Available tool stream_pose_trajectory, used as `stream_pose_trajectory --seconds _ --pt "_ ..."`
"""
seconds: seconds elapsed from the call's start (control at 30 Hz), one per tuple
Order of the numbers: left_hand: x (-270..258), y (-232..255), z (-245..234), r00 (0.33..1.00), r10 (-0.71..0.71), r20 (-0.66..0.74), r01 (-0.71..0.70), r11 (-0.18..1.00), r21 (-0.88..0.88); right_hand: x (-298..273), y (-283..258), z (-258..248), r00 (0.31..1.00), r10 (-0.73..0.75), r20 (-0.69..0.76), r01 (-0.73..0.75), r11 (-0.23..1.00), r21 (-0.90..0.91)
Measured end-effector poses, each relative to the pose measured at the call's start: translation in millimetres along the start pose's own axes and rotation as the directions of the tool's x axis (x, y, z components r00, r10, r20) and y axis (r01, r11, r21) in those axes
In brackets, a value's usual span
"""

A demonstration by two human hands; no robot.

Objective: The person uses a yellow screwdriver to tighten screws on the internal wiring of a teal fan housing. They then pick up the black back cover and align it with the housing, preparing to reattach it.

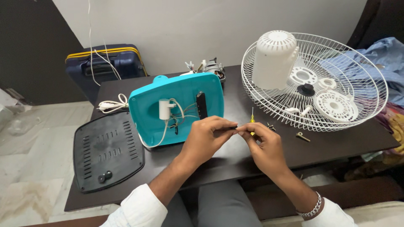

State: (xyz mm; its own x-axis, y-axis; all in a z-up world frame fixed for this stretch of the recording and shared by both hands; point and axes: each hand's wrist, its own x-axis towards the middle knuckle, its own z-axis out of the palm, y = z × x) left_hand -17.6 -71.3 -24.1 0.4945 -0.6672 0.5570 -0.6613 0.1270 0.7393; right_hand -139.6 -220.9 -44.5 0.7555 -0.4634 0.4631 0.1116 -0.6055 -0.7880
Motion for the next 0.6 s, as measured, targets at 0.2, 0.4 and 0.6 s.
stream_pose_trajectory --seconds 0.2,0.4,0.6 --pt "3 -4 5 0.999 0.003 0.037 -0.005 0.999 0.04 -2 11 -3 0.998 -0.053 -0.02 0.054 0.998 0.015" --pt "1 -7 4 0.998 0.019 0.068 -0.021 0.999 0.038 -3 25 -2 0.992 0.123 -0.004 -0.119 0.973 0.198" --pt "1 -12 6 0.995 0.001 0.095 -0.004 0.999 0.037 -7 37 -4 0.996 -0.089 0.003 0.088 0.984 0.158"
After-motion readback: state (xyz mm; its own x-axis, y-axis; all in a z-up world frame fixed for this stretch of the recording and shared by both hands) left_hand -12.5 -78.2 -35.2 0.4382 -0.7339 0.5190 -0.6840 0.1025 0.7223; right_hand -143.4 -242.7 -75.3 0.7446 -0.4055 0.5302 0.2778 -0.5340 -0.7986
